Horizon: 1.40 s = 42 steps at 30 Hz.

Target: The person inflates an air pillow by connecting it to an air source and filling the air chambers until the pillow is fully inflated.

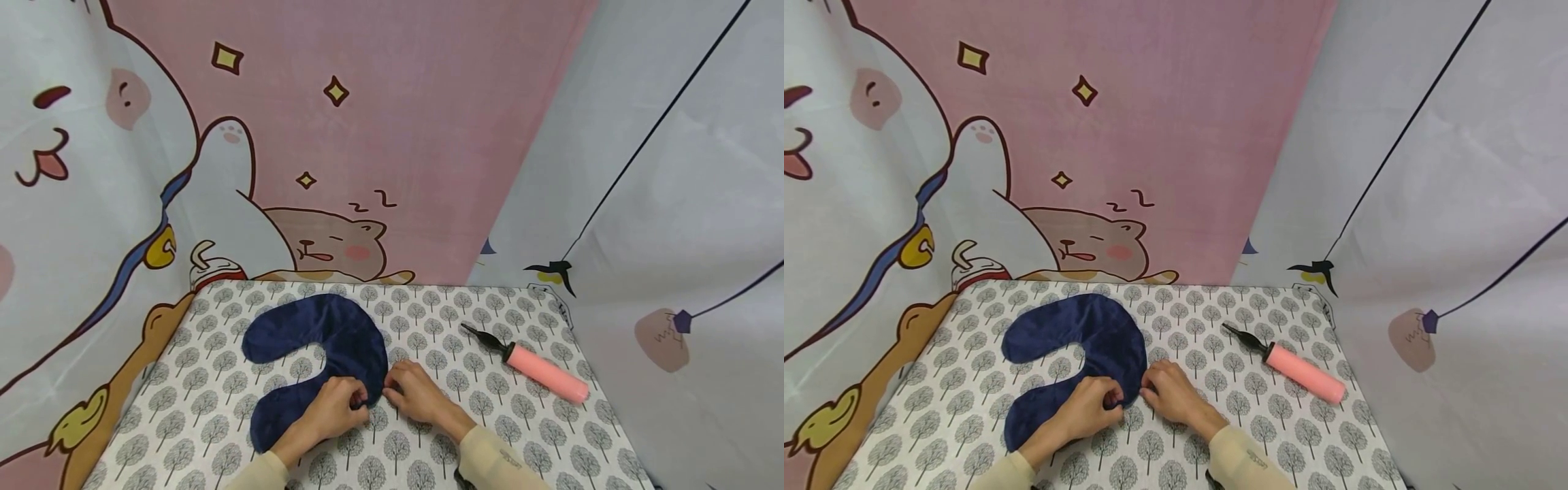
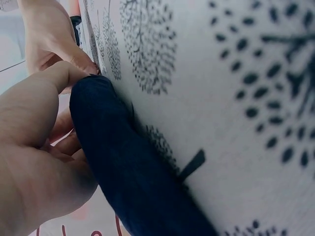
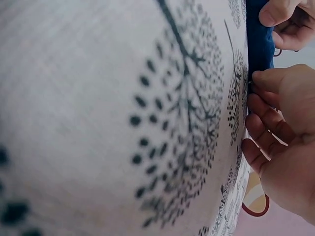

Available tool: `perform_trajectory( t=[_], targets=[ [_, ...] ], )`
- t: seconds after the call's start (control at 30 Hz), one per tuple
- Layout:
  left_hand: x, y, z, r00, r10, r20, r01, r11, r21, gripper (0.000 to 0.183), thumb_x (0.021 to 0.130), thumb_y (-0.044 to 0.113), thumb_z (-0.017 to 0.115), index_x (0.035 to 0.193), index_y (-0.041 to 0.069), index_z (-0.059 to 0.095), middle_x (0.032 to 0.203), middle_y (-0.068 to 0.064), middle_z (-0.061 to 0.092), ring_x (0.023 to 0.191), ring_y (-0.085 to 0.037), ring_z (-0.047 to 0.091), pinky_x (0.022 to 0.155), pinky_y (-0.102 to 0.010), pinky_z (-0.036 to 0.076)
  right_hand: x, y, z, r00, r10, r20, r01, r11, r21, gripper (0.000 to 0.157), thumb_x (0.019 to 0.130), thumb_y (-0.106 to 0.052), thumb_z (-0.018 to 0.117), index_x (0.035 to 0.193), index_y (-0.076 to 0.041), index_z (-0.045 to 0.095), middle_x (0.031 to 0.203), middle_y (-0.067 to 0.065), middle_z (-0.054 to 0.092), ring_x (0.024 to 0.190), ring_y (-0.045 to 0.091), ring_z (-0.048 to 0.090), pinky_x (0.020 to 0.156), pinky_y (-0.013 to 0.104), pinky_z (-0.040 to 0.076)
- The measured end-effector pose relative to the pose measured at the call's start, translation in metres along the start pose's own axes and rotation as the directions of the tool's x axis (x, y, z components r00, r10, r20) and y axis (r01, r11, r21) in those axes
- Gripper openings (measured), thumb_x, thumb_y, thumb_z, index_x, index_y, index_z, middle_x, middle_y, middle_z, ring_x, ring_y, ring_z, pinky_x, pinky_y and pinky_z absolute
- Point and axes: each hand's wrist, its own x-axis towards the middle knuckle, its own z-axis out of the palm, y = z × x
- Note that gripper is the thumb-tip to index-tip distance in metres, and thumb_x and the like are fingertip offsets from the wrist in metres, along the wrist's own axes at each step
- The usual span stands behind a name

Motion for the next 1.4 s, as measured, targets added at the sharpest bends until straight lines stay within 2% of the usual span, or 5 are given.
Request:
perform_trajectory(
  t=[0.6,0.93,1.1,1.27,1.4],
  targets=[
    [-0.005,0.0,-0.003,0.999,-0.022,0.025,0.024,0.998,-0.058,0.012,0.082,0.01,0.084,0.083,0.016,0.074,0.077,0.008,0.067,0.071,0.006,0.056,0.067,-0.018,0.05,-0.004,0.006,-0.007,0.993,-0.021,-0.112,0.009,0.994,-0.105,0.014,0.1,-0.011,0.081,0.096,-0.014,0.068,0.088,-0.006,0.063,0.086,0.013,0.058,0.084,0.037,0.052],
    [-0.012,0.009,-0.008,0.995,0.062,0.084,-0.056,0.996,-0.07,0.014,0.084,0.006,0.084,0.085,0.017,0.076,0.081,0.009,0.07,0.074,0.006,0.059,0.069,-0.015,0.051,0.0,0.022,-0.026,0.996,0.044,-0.083,-0.052,0.994,-0.101,0.013,0.103,-0.007,0.079,0.096,-0.012,0.069,0.091,-0.003,0.066,0.09,0.018,0.065,0.088,0.043,0.058],
    [-0.014,0.013,-0.013,0.98,0.103,0.172,-0.091,0.993,-0.075,0.014,0.087,0.006,0.085,0.087,0.017,0.078,0.082,0.008,0.072,0.073,0.007,0.058,0.069,-0.013,0.05,0.001,0.031,-0.03,0.994,0.053,-0.096,-0.062,0.993,-0.096,0.012,0.102,-0.004,0.079,0.097,-0.01,0.07,0.092,0.0,0.069,0.093,0.021,0.068,0.09,0.045,0.06],
    [-0.012,0.015,-0.017,0.963,0.134,0.232,-0.12,0.99,-0.073,0.012,0.087,0.008,0.086,0.087,0.016,0.077,0.081,0.005,0.073,0.073,0.005,0.059,0.069,-0.012,0.049,0.002,0.034,-0.033,0.992,0.074,-0.098,-0.078,0.996,-0.034,0.013,0.102,-0.005,0.08,0.096,-0.009,0.07,0.09,0.0,0.069,0.087,0.017,0.066,0.085,0.041,0.058],
    [-0.007,0.015,-0.016,0.967,0.127,0.222,-0.108,0.989,-0.097,0.017,0.091,0.017,0.089,0.086,0.017,0.073,0.08,0.006,0.071,0.072,0.004,0.059,0.069,-0.012,0.049,0.002,0.032,-0.034,0.991,0.098,-0.086,-0.097,0.995,0.019,0.012,0.104,-0.007,0.079,0.097,-0.011,0.07,0.09,-0.002,0.067,0.085,0.012,0.062,0.08,0.035,0.056]
  ],
)
